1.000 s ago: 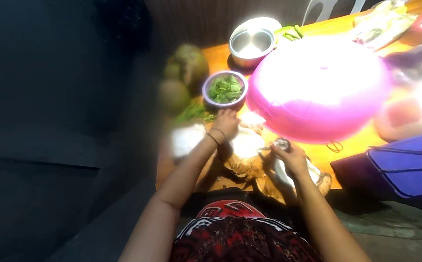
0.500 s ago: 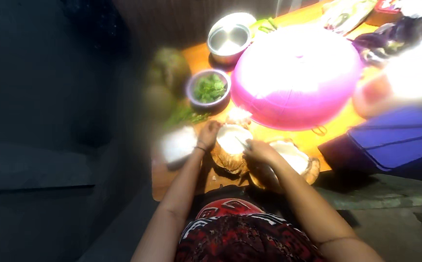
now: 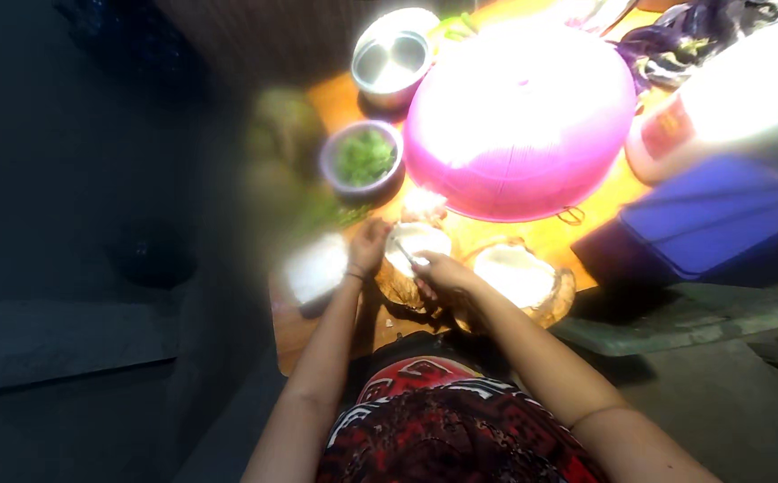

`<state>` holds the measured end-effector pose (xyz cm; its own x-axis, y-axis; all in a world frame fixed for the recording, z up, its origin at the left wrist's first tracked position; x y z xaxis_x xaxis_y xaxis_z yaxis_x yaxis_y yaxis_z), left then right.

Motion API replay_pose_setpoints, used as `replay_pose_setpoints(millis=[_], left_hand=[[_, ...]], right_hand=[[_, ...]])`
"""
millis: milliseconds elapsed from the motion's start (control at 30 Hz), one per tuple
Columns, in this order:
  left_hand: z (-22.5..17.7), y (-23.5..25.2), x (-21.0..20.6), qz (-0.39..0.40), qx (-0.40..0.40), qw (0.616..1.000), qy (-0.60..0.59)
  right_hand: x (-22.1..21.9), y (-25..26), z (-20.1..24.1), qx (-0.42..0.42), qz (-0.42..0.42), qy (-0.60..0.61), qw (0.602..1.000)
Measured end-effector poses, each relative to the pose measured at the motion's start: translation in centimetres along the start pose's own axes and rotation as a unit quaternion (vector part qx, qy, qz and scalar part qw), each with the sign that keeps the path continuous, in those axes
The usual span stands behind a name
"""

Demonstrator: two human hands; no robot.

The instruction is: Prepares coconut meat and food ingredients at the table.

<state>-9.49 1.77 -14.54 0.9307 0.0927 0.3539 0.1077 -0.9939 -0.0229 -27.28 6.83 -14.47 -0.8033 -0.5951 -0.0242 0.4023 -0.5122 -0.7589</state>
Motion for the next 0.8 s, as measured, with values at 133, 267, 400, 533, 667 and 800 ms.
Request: replay_pose_setpoints(millis=[133, 267, 400, 533, 667, 800], left_hand=[[0.3, 0.1, 0.0, -0.007, -0.009, 1.000, 0.003], [0.0, 0.3, 0.2, 0.003, -0.014, 1.000, 0.028], [0.2, 0.5, 0.1, -0.008, -0.015, 1.000, 0.012], [0.0, 0.2, -0.1, -0.015, -0.020, 1.000, 0.002], [-0.5, -0.2, 0.2, -0.033, -0.017, 0.998, 0.050], [-2.6, -0.8, 0.5, -0.054, -0.134, 0.966, 0.215]], right_hand=[[0.2, -0.5, 0.8, 0.031, 0.022, -0.090, 0.995], [3.2, 0.2, -0.3, 0.064, 0.014, -0.179, 0.982], [4.0, -0.4, -1.1, 0.004, 0.047, 0.029, 0.998], [4.2, -0.2, -2.7, -0.089, 0.029, 0.224, 0.970], [4.8, -1.3, -2.5, -0.086, -0.028, 0.257, 0.962], [5.9, -2.8, -0.5, -0.027, -0.078, 0.179, 0.980]])
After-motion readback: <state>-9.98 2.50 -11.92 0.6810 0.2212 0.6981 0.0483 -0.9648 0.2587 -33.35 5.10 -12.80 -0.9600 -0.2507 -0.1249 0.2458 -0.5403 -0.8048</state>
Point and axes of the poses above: each hand's wrist, its own y-axis towards the middle knuckle, its own x-axis out of the back of the hand, z = x × y, the point moved 7 cm from there along y, towards the middle knuckle, and after that the axes turned 9 degrees about -x, right-handed, at the moved point
